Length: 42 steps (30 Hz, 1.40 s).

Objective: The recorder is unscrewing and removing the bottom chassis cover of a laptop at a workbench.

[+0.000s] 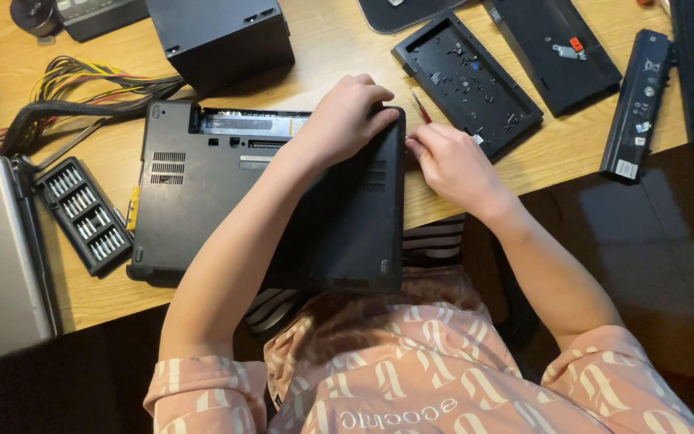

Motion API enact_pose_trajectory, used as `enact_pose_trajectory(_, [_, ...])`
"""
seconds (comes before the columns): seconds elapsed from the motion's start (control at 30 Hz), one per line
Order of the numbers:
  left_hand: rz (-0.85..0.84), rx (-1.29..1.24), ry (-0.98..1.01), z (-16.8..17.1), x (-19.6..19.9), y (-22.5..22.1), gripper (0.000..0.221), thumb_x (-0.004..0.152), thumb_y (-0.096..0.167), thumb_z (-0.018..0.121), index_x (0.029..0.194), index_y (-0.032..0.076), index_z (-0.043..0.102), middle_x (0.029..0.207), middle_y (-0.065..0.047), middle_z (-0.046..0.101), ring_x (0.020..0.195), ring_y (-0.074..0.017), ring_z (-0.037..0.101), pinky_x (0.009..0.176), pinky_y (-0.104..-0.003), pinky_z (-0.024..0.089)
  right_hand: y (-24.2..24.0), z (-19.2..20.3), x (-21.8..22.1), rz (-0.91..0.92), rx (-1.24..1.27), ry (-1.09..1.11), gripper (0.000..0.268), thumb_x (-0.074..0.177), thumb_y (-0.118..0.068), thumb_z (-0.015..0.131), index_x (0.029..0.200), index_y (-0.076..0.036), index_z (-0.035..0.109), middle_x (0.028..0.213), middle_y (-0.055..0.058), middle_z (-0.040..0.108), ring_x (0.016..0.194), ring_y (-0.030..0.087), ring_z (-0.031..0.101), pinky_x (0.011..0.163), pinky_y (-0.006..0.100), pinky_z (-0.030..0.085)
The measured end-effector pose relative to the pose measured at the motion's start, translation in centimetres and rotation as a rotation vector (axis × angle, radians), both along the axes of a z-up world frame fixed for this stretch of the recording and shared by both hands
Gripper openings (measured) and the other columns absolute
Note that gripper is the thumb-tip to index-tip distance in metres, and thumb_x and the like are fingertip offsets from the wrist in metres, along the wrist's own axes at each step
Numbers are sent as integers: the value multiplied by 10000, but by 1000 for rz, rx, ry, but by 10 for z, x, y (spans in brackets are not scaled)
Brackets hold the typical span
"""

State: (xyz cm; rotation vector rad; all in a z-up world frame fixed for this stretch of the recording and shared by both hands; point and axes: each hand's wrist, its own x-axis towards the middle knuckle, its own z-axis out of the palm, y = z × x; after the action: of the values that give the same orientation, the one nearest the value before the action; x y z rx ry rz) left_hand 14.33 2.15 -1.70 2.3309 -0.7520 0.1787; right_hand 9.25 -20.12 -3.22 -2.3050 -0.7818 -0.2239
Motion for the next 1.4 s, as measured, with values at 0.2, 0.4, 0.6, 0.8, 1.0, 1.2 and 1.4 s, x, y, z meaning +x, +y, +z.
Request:
enact_pose_trajectory(0.2, [-23,-21,-23,0,-1,1,209,909,206,754,997,20,788,973,-201,691,949,-388,634,867,-443,523,-3,3,2,-9,-64,-62,125,1007,-118,649,1001,5,667,962,204,668,929,422,650,808,486,519])
enact_pose_trajectory(0.4, [-2,-33,7,-1,5,1,187,903,170,737,1005,21,785,956,-188,706,931,-370,666,858,-432,539,-10,27,-8,-32,-145,-139,137,998,-128,667,1041,-1,694,964,179,680,912,396,668,790,471,530])
enact_pose_trajectory(0.6, [107,-7,-28,12,1,32,248,897,223,731,998,-2,760,970,-194,713,946,-377,675,848,-440,536,-2,26,-10,-17,10,5,210,1046,-160,645,1170,4,685,1025,192,709,943,352,709,812,417,547])
enact_pose_trajectory(0.8, [664,316,-35,41,-17,151,295,916,329,757,933,35,776,995,-215,715,954,-403,686,814,-491,545,26,31,-13,-153,10,331,521,982,-303,696,1401,-13,590,789,165,672,713,259,658,702,367,503])
enact_pose_trajectory(1.0, [996,587,156,23,-17,191,550,774,554,820,971,45,755,1021,-201,712,957,-400,707,758,-479,574,27,3,3,-182,88,422,762,950,-318,772,1528,55,444,896,140,683,814,159,625,780,305,511])
enact_pose_trajectory(1.2, [1012,632,248,31,-23,212,621,737,599,821,1018,48,770,1031,-196,728,962,-387,713,810,-471,570,34,-1,15,-139,391,595,697,941,-279,741,1488,56,467,1044,92,754,936,88,673,838,248,520])
enact_pose_trajectory(1.4, [1059,641,232,28,-30,211,677,742,642,815,1024,29,762,1029,-222,727,949,-399,711,791,-478,565,45,10,42,-226,155,405,591,969,-331,687,1428,11,541,1122,231,729,1069,287,697,907,358,519])
